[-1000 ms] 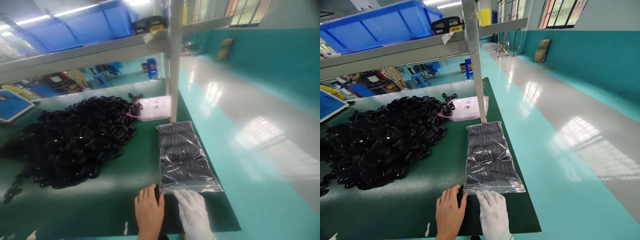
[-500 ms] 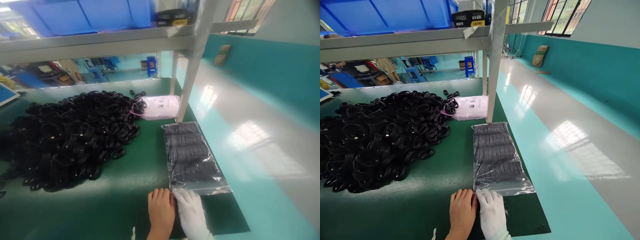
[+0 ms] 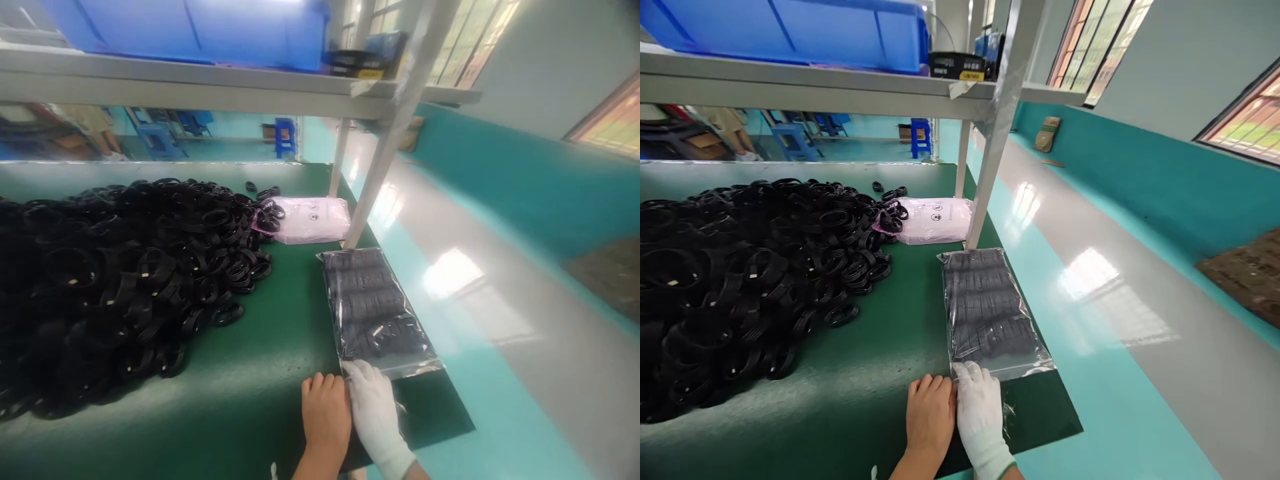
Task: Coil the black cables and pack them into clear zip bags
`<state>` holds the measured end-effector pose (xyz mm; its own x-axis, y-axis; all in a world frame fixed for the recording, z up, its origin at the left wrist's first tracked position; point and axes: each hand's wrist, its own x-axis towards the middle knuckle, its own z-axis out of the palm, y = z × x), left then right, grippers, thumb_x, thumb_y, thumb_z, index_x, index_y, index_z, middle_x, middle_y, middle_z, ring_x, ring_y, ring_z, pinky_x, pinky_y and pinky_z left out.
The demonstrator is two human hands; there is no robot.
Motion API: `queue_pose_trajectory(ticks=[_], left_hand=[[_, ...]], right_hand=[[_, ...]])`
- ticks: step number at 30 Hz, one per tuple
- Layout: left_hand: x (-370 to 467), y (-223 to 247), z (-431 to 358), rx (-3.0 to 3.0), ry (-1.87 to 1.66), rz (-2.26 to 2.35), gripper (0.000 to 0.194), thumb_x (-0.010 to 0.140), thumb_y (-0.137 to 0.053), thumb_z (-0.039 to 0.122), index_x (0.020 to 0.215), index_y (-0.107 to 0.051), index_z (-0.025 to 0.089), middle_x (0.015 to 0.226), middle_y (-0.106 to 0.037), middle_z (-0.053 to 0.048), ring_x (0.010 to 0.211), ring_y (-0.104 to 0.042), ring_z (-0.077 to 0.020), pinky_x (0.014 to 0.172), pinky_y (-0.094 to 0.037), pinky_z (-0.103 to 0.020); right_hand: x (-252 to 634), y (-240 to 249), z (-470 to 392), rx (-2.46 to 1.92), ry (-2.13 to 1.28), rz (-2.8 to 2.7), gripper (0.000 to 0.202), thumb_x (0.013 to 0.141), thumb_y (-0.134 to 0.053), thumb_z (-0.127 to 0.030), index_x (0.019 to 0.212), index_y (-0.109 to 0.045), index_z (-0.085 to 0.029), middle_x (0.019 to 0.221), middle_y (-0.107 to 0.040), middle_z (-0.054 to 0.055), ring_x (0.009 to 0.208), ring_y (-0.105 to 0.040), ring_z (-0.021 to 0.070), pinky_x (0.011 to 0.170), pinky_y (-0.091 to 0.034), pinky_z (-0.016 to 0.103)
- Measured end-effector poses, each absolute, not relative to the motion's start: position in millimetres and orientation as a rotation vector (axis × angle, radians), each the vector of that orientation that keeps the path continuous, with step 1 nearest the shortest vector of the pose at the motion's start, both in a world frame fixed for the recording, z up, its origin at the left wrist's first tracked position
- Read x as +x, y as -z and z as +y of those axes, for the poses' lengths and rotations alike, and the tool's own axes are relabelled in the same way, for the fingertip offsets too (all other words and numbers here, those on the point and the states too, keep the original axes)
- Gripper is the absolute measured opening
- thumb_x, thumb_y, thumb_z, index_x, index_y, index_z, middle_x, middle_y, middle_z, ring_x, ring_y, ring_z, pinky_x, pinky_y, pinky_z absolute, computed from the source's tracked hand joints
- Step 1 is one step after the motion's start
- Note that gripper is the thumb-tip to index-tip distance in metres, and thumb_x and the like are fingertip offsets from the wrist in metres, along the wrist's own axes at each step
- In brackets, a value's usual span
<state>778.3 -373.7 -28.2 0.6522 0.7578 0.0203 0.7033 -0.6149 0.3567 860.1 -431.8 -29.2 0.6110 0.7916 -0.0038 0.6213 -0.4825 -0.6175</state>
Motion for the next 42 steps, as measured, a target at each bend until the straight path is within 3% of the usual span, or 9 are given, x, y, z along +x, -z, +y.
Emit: queue_pose_trajectory(ticks=[5,9,14,17,26,30,33,38,42], left_hand=[[763,1,-360,2.462,-0.051,1.079,0.024,0.085,-0.040,0.021,0.071,-0.059,0.021,0.077,-0.064,-0.002,0.079,-0.056,-0.0214,0.071,-0.034,-0.036],[759,-7,-339,1.865,0.120,1.141,0.029,0.087,-0.034,0.037,0.074,-0.055,0.022,0.072,-0.064,0.000,0.062,-0.059,-0.0157,0.057,-0.038,-0.027],[787,6,-333,1.378,0.107,1.172,0.035,0.077,-0.046,0.051,0.065,-0.049,0.018,0.056,-0.057,0.000,0.043,-0.052,-0.0105,0.043,-0.035,-0.020],[799,7,-337,1.363,0.104,1.231,0.038,0.071,-0.052,0.054,0.061,-0.046,0.017,0.055,-0.056,0.001,0.041,-0.050,-0.0083,0.041,-0.034,-0.018],[794,-27,-335,1.377,0.132,1.380,0.032,0.074,-0.049,0.047,0.065,-0.050,0.017,0.060,-0.058,-0.002,0.050,-0.054,-0.0123,0.045,-0.031,-0.020],[813,-56,-365,1.878,-0.141,1.486,0.023,0.078,-0.046,0.042,0.073,-0.056,0.023,0.077,-0.060,-0.003,0.068,-0.054,-0.0179,0.052,-0.032,-0.024],[846,-52,-412,2.020,-0.170,1.115,0.018,0.075,-0.052,0.036,0.065,-0.058,0.023,0.072,-0.060,-0.001,0.071,-0.053,-0.0174,0.060,-0.035,-0.025],[882,-12,-460,0.886,-0.046,1.075,0.035,0.070,-0.057,0.052,0.080,-0.059,0.018,0.051,-0.044,0.005,0.039,-0.035,-0.0077,0.041,-0.023,-0.021],[888,-3,-449,0.572,-0.381,1.047,0.038,0.071,-0.062,0.049,0.085,-0.058,0.015,0.055,-0.045,0.006,0.044,-0.037,-0.0047,0.043,-0.028,-0.018]], right_hand=[[886,16,-474,-2.210,-0.369,-0.859,0.024,0.081,-0.044,-0.017,0.090,-0.064,-0.025,0.092,-0.064,0.003,0.089,-0.058,0.0188,0.083,-0.044,0.032],[948,2,-515,-2.251,-0.270,-0.403,0.027,0.084,-0.039,-0.027,0.103,-0.055,-0.015,0.103,-0.057,0.013,0.099,-0.054,0.0249,0.088,-0.041,0.043],[1012,6,-508,-2.102,-0.828,-0.108,0.024,0.086,-0.047,-0.036,0.096,-0.055,-0.015,0.073,-0.057,0.001,0.055,-0.054,0.0108,0.051,-0.046,0.025],[1025,14,-494,-1.973,-1.149,-0.027,0.023,0.088,-0.049,-0.036,0.091,-0.055,-0.013,0.070,-0.055,-0.003,0.050,-0.049,0.0059,0.046,-0.043,0.020],[1039,8,-494,-1.916,-1.289,-0.081,0.017,0.088,-0.046,-0.031,0.084,-0.052,-0.015,0.060,-0.046,-0.006,0.043,-0.039,0.0050,0.041,-0.033,0.019],[1053,0,-502,-2.062,-1.022,-0.185,0.010,0.076,-0.054,-0.026,0.084,-0.050,-0.020,0.079,-0.054,0.001,0.062,-0.049,0.0107,0.051,-0.034,0.022],[1049,-5,-513,-2.085,-0.944,-0.209,0.012,0.073,-0.052,-0.032,0.079,-0.050,-0.022,0.080,-0.055,0.002,0.068,-0.050,0.0142,0.054,-0.034,0.024],[1000,2,-532,-1.801,-1.274,-0.160,0.018,0.065,-0.051,-0.037,0.070,-0.051,-0.019,0.054,-0.052,-0.002,0.038,-0.039,0.0100,0.037,-0.027,0.024],[976,14,-527,-1.506,-1.324,-0.034,0.044,0.068,-0.047,-0.046,0.099,-0.050,-0.016,0.063,-0.056,-0.001,0.039,-0.038,0.0077,0.035,-0.027,0.021]])
